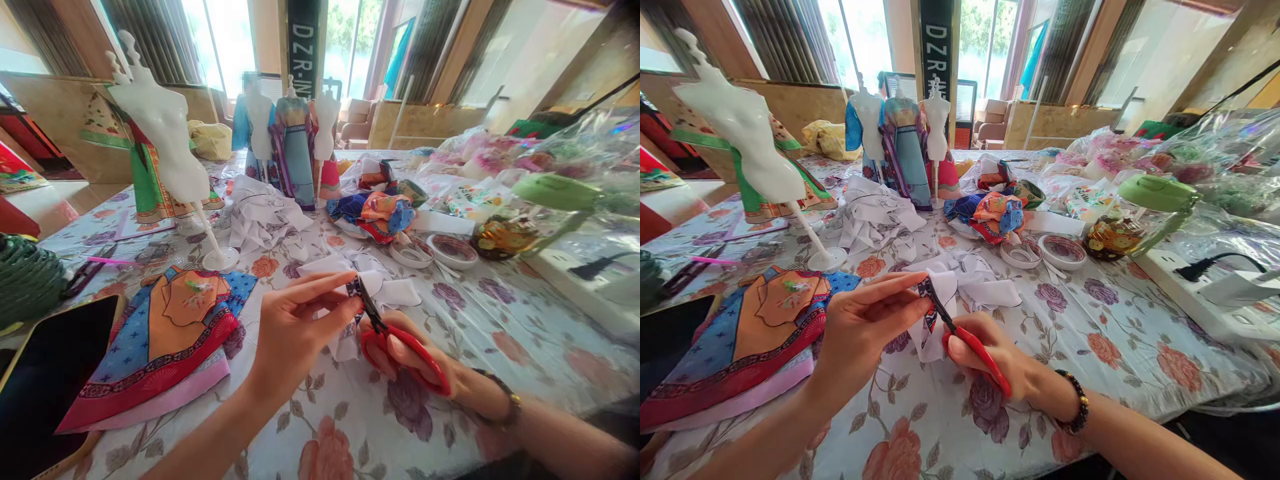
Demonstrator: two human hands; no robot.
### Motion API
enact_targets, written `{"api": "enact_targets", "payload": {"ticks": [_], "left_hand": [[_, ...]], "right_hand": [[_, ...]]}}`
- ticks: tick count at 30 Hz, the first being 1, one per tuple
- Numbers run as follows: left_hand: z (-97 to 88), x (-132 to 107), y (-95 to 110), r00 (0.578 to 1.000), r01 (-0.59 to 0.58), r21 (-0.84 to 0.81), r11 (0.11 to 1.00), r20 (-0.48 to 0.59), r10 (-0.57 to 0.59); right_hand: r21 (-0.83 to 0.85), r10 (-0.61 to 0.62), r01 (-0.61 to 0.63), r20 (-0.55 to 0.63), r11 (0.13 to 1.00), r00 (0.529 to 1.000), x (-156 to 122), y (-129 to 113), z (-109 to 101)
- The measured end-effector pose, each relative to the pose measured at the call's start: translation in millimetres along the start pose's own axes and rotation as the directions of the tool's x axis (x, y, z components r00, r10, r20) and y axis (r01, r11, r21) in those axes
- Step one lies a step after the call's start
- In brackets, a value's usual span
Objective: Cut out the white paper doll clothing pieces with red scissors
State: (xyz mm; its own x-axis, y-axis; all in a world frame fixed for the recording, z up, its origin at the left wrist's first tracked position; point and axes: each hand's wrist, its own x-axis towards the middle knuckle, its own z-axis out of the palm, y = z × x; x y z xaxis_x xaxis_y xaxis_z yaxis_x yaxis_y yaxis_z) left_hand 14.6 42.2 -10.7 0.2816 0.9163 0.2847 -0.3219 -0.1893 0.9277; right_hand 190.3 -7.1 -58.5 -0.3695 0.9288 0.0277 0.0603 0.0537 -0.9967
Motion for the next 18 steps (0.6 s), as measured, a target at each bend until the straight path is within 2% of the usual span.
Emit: {"api": "enact_targets", "payload": {"ticks": [18], "left_hand": [[-0.4, 1.4, -4.0, 0.999, -0.031, -0.031, 0.999, 0.024, 0.032]], "right_hand": [[-0.045, -0.012, 0.014, 0.023, 0.999, 1.000, 0.1, -3.6, -0.6]]}}
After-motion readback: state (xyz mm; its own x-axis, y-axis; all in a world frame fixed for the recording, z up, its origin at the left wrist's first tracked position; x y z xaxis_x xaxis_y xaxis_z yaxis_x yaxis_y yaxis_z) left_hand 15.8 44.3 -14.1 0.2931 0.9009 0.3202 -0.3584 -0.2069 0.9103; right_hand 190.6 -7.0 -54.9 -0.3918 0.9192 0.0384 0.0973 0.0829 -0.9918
